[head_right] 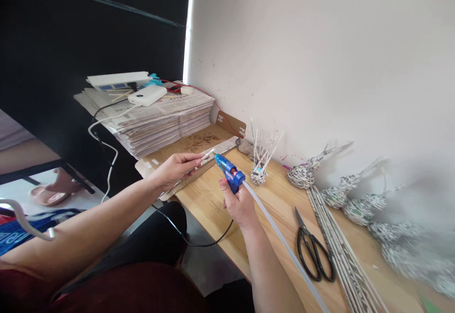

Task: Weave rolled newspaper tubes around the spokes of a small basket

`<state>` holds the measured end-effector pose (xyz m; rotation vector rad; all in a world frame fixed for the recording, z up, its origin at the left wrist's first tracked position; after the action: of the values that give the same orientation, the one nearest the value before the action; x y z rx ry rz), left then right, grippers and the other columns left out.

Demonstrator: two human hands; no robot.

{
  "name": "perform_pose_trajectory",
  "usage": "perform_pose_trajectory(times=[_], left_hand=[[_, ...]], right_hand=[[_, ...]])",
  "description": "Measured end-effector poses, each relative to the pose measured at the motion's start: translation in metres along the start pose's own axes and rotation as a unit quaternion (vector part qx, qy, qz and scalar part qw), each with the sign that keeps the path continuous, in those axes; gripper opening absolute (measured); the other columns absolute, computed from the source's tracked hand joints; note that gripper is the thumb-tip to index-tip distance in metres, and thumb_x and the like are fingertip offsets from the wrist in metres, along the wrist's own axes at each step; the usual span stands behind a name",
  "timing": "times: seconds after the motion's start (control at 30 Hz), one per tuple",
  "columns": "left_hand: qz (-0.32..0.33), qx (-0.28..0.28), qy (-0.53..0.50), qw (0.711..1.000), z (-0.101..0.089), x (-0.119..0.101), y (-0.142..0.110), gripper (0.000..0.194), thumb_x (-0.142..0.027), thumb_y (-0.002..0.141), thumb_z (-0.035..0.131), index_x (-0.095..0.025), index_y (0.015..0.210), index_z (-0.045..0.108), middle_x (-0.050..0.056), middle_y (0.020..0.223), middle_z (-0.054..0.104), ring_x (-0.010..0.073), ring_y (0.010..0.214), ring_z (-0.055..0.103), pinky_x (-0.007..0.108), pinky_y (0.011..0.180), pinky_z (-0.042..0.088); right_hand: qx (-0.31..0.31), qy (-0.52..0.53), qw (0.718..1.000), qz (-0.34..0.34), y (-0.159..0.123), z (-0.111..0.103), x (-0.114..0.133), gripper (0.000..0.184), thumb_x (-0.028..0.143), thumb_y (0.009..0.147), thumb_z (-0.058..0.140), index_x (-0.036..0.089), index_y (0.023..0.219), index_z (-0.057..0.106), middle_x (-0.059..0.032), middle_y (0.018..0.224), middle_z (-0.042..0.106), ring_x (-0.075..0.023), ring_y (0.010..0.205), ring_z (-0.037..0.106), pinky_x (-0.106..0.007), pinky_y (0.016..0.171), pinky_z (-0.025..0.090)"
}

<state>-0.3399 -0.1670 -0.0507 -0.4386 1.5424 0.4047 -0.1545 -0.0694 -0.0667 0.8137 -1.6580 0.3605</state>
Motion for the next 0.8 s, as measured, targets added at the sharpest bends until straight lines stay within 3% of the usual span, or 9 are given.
perform_pose_trajectory(times=[0.43, 0.8], left_hand=[[0.003, -0.001, 0.006, 1.0, -0.001, 0.0, 0.001, 0.057, -0.053, 0.075, 0.078, -0.02, 0.121, 0.076, 0.0, 0.077, 0.06, 0.0079, 0.06, 0.041, 0.022, 0.052, 0.027], [-0.004, 0.001, -0.001, 1.0, -0.003, 0.001, -0.002, 0.05, -0.046, 0.078, 0.078, -0.02, 0.12, 0.076, -0.001, 0.075, 0.058, 0.0074, 0.06, 0.044, 0.022, 0.051, 0.026]], right_hand=[[0.03, 0.013, 0.999, -0.003, -0.002, 0.006, 0.008, 0.042, 0.066, 0.09, 0.062, 0.024, 0.084, 0.057, 0.0063, 0.047, 0.048, -0.0141, 0.039, 0.05, -0.028, 0.042, 0.042], [0.016, 0.015, 1.0, 0.009, 0.0, 0.001, -0.007, 0.04, 0.065, 0.09, 0.063, 0.025, 0.091, 0.058, 0.0072, 0.048, 0.049, -0.0137, 0.04, 0.049, -0.028, 0.043, 0.044]])
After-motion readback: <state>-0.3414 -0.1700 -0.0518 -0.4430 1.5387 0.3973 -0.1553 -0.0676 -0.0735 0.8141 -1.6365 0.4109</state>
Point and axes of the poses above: each hand's wrist, its own y-axis towards the middle knuckle, its own z-axis out of the palm, x = y × z, the point moved 9 cm from there along y, towards the middle knuckle
